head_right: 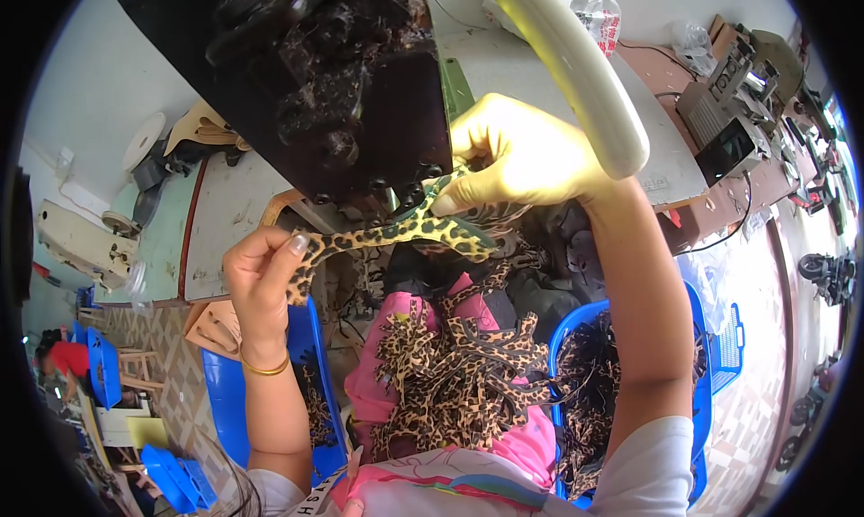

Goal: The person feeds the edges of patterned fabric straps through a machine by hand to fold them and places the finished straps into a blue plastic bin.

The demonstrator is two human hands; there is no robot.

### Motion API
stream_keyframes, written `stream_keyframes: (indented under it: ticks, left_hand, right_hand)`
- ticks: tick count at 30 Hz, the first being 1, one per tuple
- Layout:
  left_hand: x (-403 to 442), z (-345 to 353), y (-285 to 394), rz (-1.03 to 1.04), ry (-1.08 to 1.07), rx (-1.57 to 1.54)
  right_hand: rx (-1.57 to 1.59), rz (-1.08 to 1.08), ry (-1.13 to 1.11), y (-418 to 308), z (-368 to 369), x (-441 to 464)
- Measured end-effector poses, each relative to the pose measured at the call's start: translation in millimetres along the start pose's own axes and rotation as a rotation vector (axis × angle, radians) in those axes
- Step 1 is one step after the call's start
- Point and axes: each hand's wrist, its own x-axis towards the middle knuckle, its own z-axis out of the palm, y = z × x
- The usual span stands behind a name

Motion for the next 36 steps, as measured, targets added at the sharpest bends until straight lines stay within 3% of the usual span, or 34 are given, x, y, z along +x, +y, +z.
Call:
stream_keyframes:
  ticks: [1,4,6,8,10,14,15,18,21,23,26,27,31,36]
  left_hand:
    - [-0.2,-2.7,-3.5,-0.059,0.038,-0.004]
    - [3.2,9.7,-10.9,0.396,0.411,0.462]
    - [-17.2,18.7,-2.8,0.325,0.281,0.433]
    - [-27.7,38.1,-1.4,0.11,-0.071,0.23]
    - [-30.5,62.7,1.9,-0.218,-0.159,-0.176]
    - [-26.7,75.5,4.7,-0.145,-0.035,-0.281]
    - [-26.3,74.0,6.3,-0.111,-0.023,-0.225]
    - [-28.7,69.8,6.9,-0.101,-0.001,-0.216]
    - [-30.1,66.2,6.4,-0.122,0.035,-0.225]
    - [-32.6,62.6,9.6,-0.19,0.054,-0.271]
    - [-36.4,49.4,3.4,0.288,0.047,0.347]
    - [-37.6,50.8,7.2,0.351,0.104,0.387]
    - [-33.2,46.8,20.9,0.441,-0.072,0.623]
    - [-23.8,57.9,14.2,0.388,-0.093,0.376]
  right_hand:
    - [0.018,-0.018,0.026,3.1,5.5,0.1]
    - [0.063,-0.037,0.093,5.6,20.0,-1.9]
    - [0.089,-0.037,0.136,5.2,28.6,-3.9]
    - [0.13,-0.043,0.183,5.4,39.3,-7.3]
    - [0.189,-0.076,0.248,4.8,49.4,-9.8]
    - [-0.106,-0.125,0.412,-7.1,53.3,-14.1]
    - [0.098,0.15,0.276,-17.9,48.9,-19.2]
    - [0.025,0.173,0.264,-21.4,44.3,-22.1]
    - [-0.143,-0.115,0.429,-10.1,56.5,-21.5]
    - [-0.09,-0.063,0.451,-12.6,66.3,-23.9]
    - [-0.238,-0.148,0.489,-19.0,80.3,-33.6]
    - [-0.318,-0.188,0.462,-23.6,83.1,-38.9]
    - [-0.595,-0.321,0.521,-29.4,92.2,-45.7]
    - [-0.771,-0.32,0.708,-30.7,105.2,-52.2]
